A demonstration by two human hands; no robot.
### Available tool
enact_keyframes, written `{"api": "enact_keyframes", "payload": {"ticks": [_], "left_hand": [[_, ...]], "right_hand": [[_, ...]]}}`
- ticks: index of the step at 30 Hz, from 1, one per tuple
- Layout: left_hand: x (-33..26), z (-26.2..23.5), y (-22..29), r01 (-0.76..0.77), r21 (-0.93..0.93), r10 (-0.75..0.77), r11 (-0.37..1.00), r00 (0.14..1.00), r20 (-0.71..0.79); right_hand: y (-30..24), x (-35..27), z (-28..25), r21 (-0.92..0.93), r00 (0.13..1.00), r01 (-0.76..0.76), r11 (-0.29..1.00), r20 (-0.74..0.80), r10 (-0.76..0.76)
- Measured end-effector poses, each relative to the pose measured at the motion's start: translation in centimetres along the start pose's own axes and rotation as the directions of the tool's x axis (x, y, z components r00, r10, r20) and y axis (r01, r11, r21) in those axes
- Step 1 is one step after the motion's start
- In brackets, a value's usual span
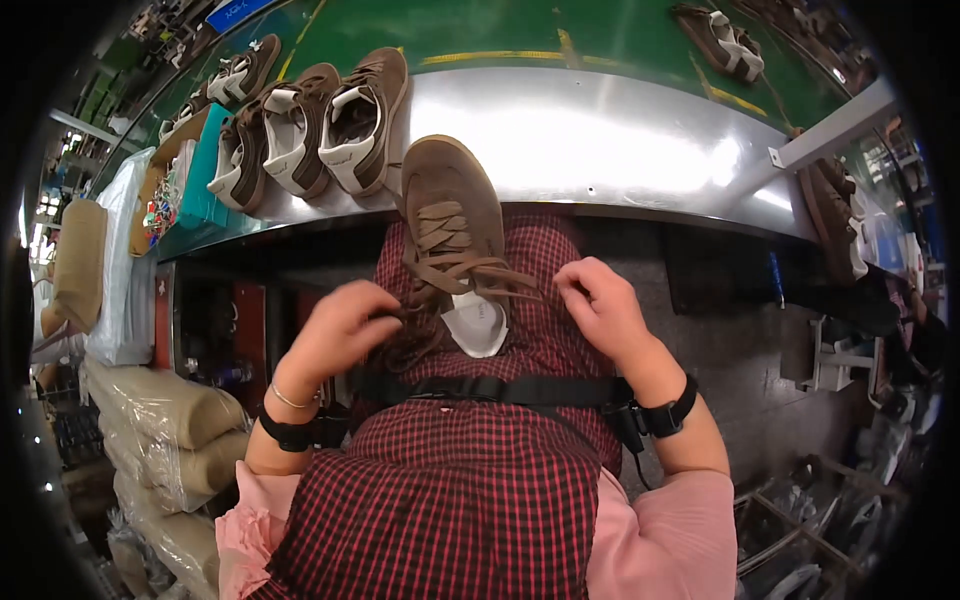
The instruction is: The recorder is lacing brown sneakers in a factory assembly line setting.
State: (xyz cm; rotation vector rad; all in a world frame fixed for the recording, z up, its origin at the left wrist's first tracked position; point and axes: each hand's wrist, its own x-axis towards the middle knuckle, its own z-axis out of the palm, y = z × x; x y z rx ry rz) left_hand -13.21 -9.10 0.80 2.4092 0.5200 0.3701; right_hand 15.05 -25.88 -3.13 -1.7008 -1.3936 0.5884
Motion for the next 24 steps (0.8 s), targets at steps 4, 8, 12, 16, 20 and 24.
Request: {"api": "enact_keyframes", "payload": {"ticks": [4, 8, 12, 16, 20, 24], "left_hand": [[1.7, -0.1, -0.2, 0.059, -0.09, -0.083, 0.994, 0.955, -0.283], [2.9, 4.4, 1.5, 0.01, 0.058, 0.004, 0.998, 0.969, -0.245], [-0.1, 3.3, 0.9, -0.065, 0.174, 0.086, 0.983, 0.99, -0.114], [-1.9, 2.9, 1.2, -0.153, 0.05, 0.146, 0.987, 0.981, 0.13], [-1.6, 1.2, 2.1, -0.07, -0.098, 0.09, 0.993, 0.97, 0.227], [-1.1, 0.8, 1.2, 0.062, -0.081, -0.064, 0.995, 0.998, -0.014]], "right_hand": [[-4.8, 1.7, 1.0, 0.029, 0.988, 0.138, 0.99, -0.076, -0.135], [-5.4, 4.2, 4.7, -0.322, 0.925, 0.38, 0.867, 0.131, -0.357], [-4.6, 2.3, 4.4, -0.297, 0.848, 0.53, 0.795, 0.201, -0.49], [-2.7, 0.8, 3.8, -0.128, 0.878, 0.449, 0.884, 0.247, -0.411], [-3.9, 1.6, 3.0, 0.144, 0.974, 0.206, 0.968, 0.065, -0.217], [-2.9, 2.4, 3.2, 0.128, 0.974, 0.195, 0.972, 0.093, -0.207]]}}
